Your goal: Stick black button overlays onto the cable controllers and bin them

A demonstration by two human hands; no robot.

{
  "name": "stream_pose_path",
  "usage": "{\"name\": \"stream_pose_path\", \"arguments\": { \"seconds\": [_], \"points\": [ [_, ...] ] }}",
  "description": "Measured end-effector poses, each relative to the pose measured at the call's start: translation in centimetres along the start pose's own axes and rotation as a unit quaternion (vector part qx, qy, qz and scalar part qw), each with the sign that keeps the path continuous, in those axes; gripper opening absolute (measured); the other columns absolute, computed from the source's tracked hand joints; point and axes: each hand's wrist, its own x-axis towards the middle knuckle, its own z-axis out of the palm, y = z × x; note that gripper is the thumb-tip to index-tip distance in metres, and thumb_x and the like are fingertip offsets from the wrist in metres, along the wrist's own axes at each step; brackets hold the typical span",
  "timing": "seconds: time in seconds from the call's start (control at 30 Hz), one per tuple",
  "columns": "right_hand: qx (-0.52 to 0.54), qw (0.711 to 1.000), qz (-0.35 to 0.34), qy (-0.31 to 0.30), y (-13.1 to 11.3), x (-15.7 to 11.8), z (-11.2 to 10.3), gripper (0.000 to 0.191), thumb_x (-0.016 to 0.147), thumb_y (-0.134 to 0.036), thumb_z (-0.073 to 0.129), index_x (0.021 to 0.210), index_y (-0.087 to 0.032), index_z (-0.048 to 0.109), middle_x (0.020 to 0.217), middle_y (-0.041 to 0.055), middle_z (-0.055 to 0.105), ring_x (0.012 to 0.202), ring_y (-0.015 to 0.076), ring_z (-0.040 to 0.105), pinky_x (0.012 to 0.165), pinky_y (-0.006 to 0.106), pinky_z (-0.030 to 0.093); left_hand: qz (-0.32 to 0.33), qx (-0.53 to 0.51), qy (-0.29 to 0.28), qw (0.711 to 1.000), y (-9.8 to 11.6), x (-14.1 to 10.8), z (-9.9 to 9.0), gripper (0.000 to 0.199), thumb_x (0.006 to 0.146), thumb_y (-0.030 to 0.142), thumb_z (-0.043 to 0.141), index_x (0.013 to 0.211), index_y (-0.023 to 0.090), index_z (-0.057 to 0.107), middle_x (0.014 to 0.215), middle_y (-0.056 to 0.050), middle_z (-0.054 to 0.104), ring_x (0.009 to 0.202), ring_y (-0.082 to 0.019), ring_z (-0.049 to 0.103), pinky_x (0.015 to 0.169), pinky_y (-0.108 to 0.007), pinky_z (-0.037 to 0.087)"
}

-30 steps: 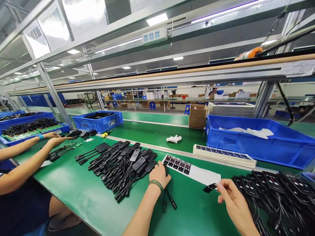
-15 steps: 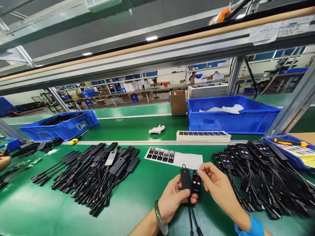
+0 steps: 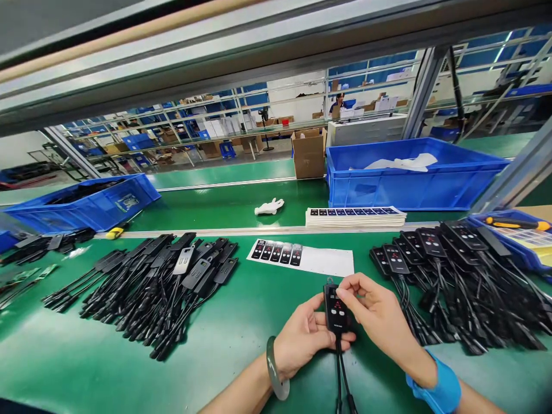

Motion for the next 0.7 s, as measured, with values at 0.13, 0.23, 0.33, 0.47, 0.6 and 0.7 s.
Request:
{"name": "stream_pose_path", "arguments": {
  "seconds": [0.13, 0.23, 0.33, 0.47, 0.6, 0.7],
  "points": [
    [0.002, 1.000, -0.002, 0.000, -0.22, 0.08, 0.02, 0.019, 0.082, -0.037, 0.059, 0.077, -0.019, 0.058, 0.065, -0.0018, 0.053, 0.053, 0.0104, 0.048, 0.043, 0.018, 0.041, -0.004, 0.005, 0.000, 1.000, 0.13, -0.10, 0.08, 0.069, 0.061, 0.010, 0.069, 0.126, 0.012, 0.045, 0.091, -0.015, 0.068, 0.083, -0.025, 0.067, 0.076, -0.034, 0.052],
    [0.005, 1.000, 0.004, 0.001, -0.36, 0.21, -0.11, 0.019, 0.082, -0.037, 0.059, 0.077, -0.019, 0.058, 0.066, -0.0020, 0.053, 0.051, 0.0097, 0.046, 0.042, 0.018, 0.041, -0.005, 0.006, 0.002, 1.000, 0.19, -0.10, 0.11, 0.069, 0.059, 0.011, 0.071, 0.124, 0.013, 0.048, 0.091, -0.013, 0.068, 0.086, -0.026, 0.067, 0.077, -0.034, 0.052],
    [-0.003, 1.000, -0.005, 0.006, -0.40, 0.19, -0.26, 0.019, 0.082, -0.037, 0.060, 0.076, -0.019, 0.058, 0.066, -0.0014, 0.053, 0.054, 0.0104, 0.047, 0.044, 0.018, 0.041, -0.010, 0.009, 0.001, 1.000, 0.19, -0.09, 0.08, 0.069, 0.060, 0.013, 0.073, 0.124, 0.014, 0.048, 0.092, -0.013, 0.068, 0.088, -0.028, 0.067, 0.077, -0.034, 0.052],
    [-0.003, 1.000, -0.012, 0.002, -0.25, -0.02, -0.30, 0.019, 0.082, -0.037, 0.060, 0.077, -0.019, 0.058, 0.067, -0.0010, 0.054, 0.057, 0.0114, 0.049, 0.045, 0.019, 0.042, -0.006, 0.002, -0.005, 1.000, 0.12, -0.08, -0.02, 0.069, 0.061, 0.015, 0.074, 0.125, 0.013, 0.048, 0.093, -0.014, 0.067, 0.088, -0.027, 0.067, 0.077, -0.035, 0.052],
    [-0.005, 1.000, -0.016, -0.001, -0.13, -0.07, -0.21, 0.020, 0.083, -0.038, 0.060, 0.077, -0.019, 0.058, 0.067, -0.0003, 0.055, 0.059, 0.0124, 0.052, 0.047, 0.020, 0.045, -0.002, -0.005, -0.017, 1.000, -0.03, -0.05, -0.18, 0.068, 0.062, 0.015, 0.075, 0.125, 0.014, 0.049, 0.097, -0.015, 0.067, 0.086, -0.026, 0.067, 0.077, -0.034, 0.052],
    [-0.011, 1.000, -0.016, -0.003, -0.13, 0.04, -0.15, 0.021, 0.083, -0.040, 0.059, 0.078, -0.019, 0.058, 0.068, 0.0006, 0.055, 0.059, 0.0134, 0.053, 0.048, 0.021, 0.046, -0.003, -0.003, -0.019, 1.000, -0.12, -0.04, -0.21, 0.067, 0.065, 0.018, 0.074, 0.126, 0.016, 0.048, 0.099, -0.014, 0.066, 0.088, -0.027, 0.067, 0.078, -0.035, 0.052]
  ]
}}
